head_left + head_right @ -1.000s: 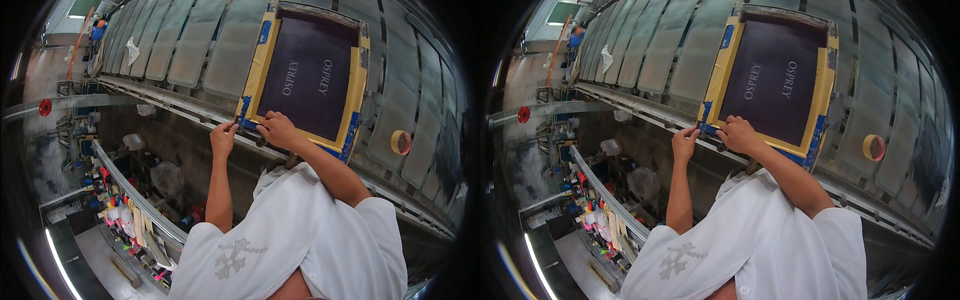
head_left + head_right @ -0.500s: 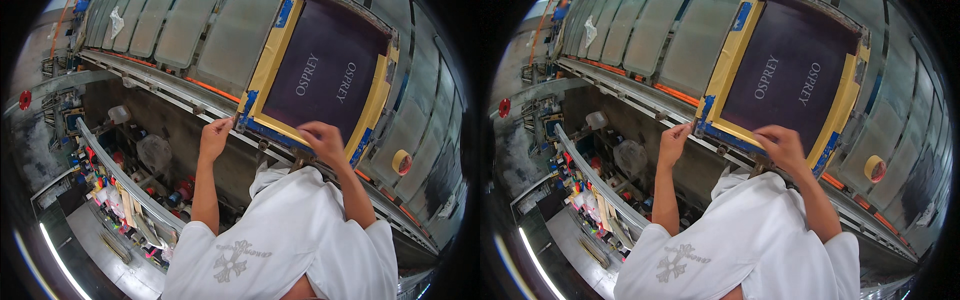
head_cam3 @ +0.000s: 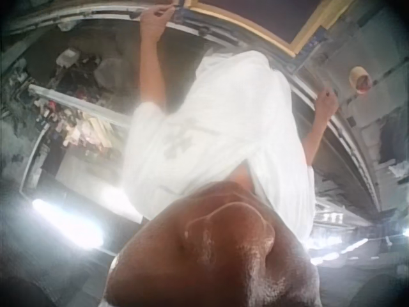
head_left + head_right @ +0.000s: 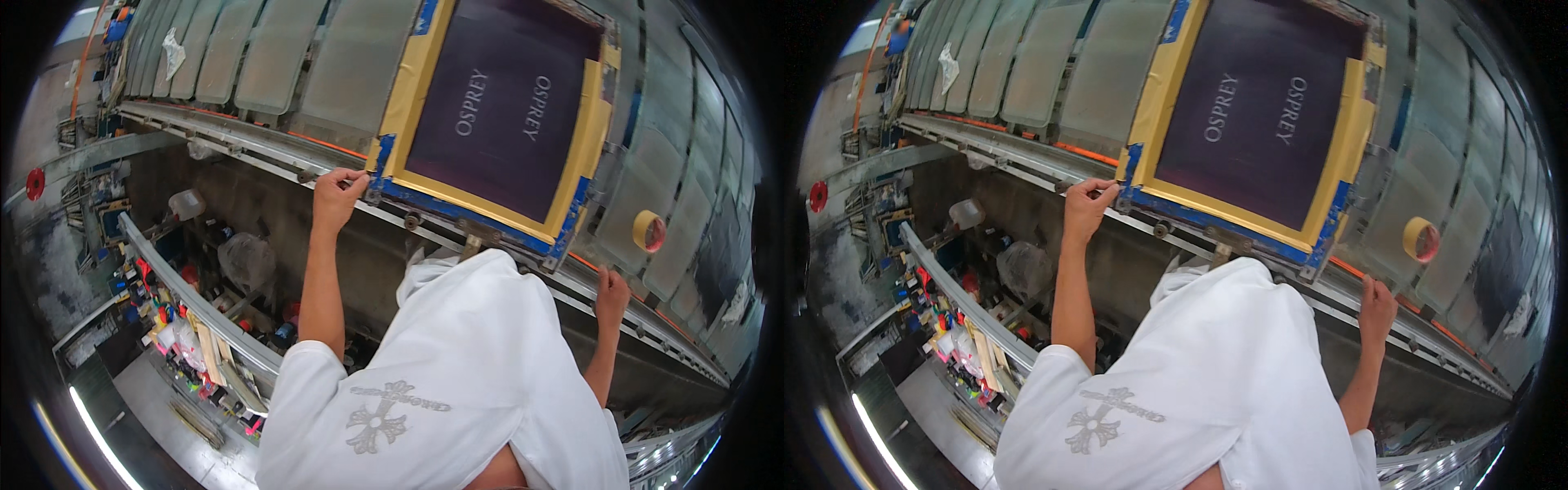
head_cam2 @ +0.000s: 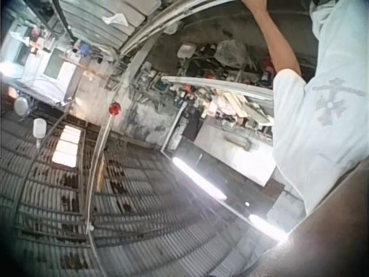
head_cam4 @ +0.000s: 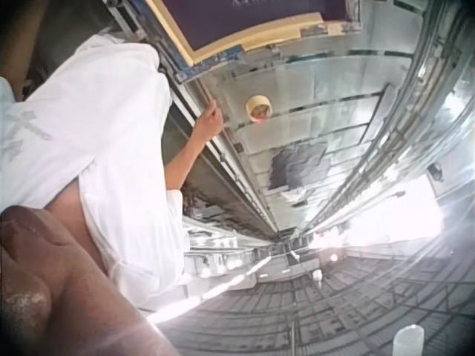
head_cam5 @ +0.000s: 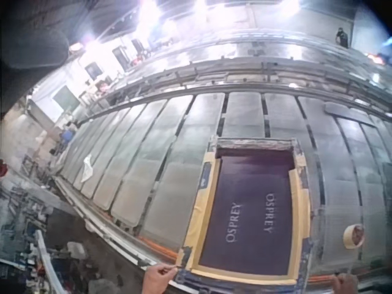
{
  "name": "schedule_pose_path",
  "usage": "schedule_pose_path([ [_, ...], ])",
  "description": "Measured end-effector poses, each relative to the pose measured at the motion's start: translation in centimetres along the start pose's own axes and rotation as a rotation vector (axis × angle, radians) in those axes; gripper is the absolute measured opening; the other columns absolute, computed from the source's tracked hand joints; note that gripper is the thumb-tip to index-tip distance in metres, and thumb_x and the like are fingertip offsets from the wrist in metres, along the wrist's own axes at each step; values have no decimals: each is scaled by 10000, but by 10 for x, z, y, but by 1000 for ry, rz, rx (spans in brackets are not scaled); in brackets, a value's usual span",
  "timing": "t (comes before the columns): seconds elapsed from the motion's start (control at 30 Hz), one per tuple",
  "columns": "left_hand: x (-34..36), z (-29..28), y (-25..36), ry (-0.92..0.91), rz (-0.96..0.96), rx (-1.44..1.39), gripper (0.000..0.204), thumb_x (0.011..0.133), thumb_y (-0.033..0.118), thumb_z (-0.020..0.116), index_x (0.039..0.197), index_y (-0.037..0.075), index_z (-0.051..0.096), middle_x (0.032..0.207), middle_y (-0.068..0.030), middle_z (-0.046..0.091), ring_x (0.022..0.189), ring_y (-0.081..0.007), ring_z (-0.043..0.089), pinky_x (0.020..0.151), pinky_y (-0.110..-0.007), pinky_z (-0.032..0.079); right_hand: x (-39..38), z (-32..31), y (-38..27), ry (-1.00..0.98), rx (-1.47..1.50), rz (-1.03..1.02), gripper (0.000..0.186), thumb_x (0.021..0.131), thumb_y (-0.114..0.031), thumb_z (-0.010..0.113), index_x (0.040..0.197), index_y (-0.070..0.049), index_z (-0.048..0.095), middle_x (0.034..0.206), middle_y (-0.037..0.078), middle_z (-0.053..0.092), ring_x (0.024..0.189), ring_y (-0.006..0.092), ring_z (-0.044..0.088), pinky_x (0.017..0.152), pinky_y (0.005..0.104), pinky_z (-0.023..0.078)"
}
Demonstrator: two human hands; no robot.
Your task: The person secures a purple Osprey screen with blue tape, then moves to a workbench to mix a white liquid from a can into a measuring cup using a spatula. The person pours a clear liquid from a bottle into the mixture and stirs it.
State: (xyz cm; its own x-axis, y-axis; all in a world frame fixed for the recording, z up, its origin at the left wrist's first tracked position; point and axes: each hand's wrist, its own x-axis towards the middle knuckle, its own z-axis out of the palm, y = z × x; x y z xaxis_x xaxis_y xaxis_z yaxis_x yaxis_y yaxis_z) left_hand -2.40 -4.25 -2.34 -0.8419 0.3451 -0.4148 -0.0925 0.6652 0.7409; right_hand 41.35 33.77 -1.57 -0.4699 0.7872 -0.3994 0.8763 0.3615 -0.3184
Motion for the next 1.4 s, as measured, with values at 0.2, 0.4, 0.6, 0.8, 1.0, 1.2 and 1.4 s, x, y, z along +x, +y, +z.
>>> schedule_pose_path([
  [0.2,9,-6,-4,-121,101,55,175,893,92,712,1032,-15,722,879,-25,710,773,-83,612,715,-254,497,24,-13,13,155,117,-53,407,786,-168,797,1154,-69,655,1053,120,688,995,314,658,888,411,506],
  [0.4,-15,2,13,43,122,30,305,914,30,677,1216,-16,670,1057,-51,698,788,-78,623,728,-230,504,72,-41,21,615,-314,-254,374,806,-187,786,1141,-77,662,995,69,699,1119,300,578,913,399,468],
  [0.6,-68,8,65,360,90,-202,252,987,132,643,1201,2,673,987,-73,701,578,-75,606,477,-223,479,47,-61,-31,359,169,-296,435,859,-229,754,1236,-69,608,988,86,708,908,247,656,837,353,505],
  [0.8,-117,88,140,10,781,53,240,907,171,731,1126,74,731,1239,-116,662,1049,-232,661,947,-364,499,-39,-18,-160,-129,972,-419,345,885,-197,757,1137,1,626,974,90,726,927,145,664,838,312,506],
  [1.0,-144,135,161,-120,824,145,538,786,251,838,1271,88,669,1330,-140,580,1239,-332,543,1031,-433,442,-48,8,-174,142,364,-947,414,721,-41,764,1117,-4,649,790,111,656,766,272,629,821,382,455],
  [1.2,-145,144,144,-193,697,-73,503,732,174,868,1163,26,657,1189,-116,610,1119,-294,586,951,-385,473,-53,3,-174,72,251,-938,409,715,-36,774,1107,-11,660,796,80,676,770,239,633,806,366,452],
  [1.4,-147,138,152,-258,539,-158,418,753,146,865,1107,44,669,1169,-96,634,1098,-210,600,956,-326,466,-53,0,-178,82,267,-938,315,717,-11,767,1020,-31,683,781,93,676,757,254,628,795,370,450],
])
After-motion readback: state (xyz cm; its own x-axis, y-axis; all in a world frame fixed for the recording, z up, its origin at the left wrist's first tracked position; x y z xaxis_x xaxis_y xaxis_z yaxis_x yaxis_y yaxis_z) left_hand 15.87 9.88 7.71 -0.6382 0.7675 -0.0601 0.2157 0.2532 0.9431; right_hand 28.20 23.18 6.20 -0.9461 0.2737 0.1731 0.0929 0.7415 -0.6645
